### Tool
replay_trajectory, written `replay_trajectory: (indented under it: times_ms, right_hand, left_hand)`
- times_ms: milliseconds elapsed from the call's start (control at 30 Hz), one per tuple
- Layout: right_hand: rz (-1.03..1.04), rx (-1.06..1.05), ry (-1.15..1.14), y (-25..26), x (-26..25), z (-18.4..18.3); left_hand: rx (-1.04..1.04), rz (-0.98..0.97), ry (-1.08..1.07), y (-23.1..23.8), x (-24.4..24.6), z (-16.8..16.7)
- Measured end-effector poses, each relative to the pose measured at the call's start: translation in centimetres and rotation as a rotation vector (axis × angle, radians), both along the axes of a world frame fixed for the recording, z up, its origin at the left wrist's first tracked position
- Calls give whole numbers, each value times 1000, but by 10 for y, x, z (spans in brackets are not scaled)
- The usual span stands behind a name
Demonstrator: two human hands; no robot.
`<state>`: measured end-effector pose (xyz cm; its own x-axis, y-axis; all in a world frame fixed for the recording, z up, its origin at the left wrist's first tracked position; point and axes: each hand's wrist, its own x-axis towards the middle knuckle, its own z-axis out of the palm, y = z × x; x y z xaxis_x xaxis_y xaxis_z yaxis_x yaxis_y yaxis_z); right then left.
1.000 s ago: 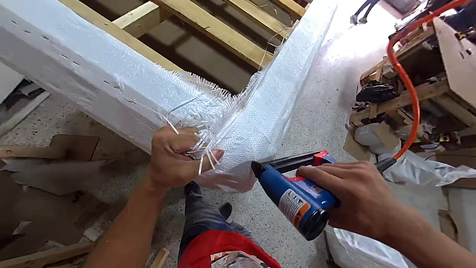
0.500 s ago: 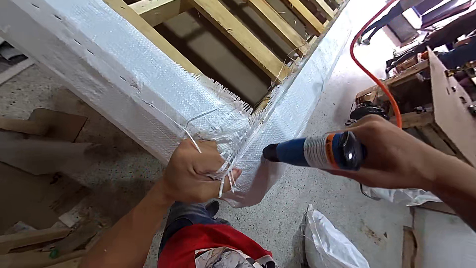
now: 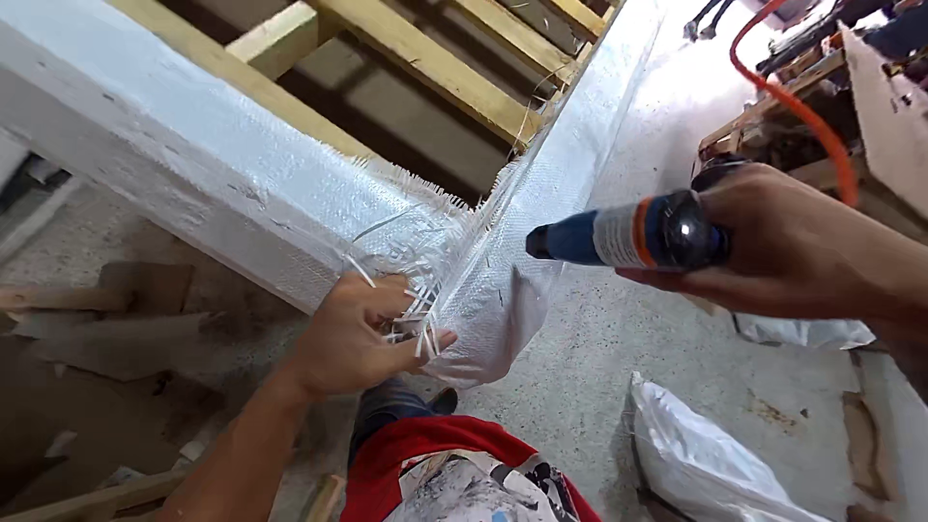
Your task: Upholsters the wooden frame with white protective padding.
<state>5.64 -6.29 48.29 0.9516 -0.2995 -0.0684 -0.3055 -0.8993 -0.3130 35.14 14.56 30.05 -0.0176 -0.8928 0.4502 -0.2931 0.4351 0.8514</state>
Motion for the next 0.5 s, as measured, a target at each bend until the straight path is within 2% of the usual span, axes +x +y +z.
replay_trajectory:
  times_ms: [100,167,267,400,500]
  right_hand:
    - [-155,-60,-123,43,-66,-6]
    - [-297,-62,-177,76,-107,-25]
    - [-478,-21,-281,119,-154,-67]
    - [-772,140,-490,179,-193,-147]
    - [-1134,342,-613,231,-177,-195]
  left_hand:
    - [66,-223,-281,-10,8,39]
    - [111,-364,-449,-36,-16,69]
    - [226,-470,-578,-84,-69,101]
    - [350,-403,-580,-114,-108,96]
    - [421,-348,-417,-114,-114,83]
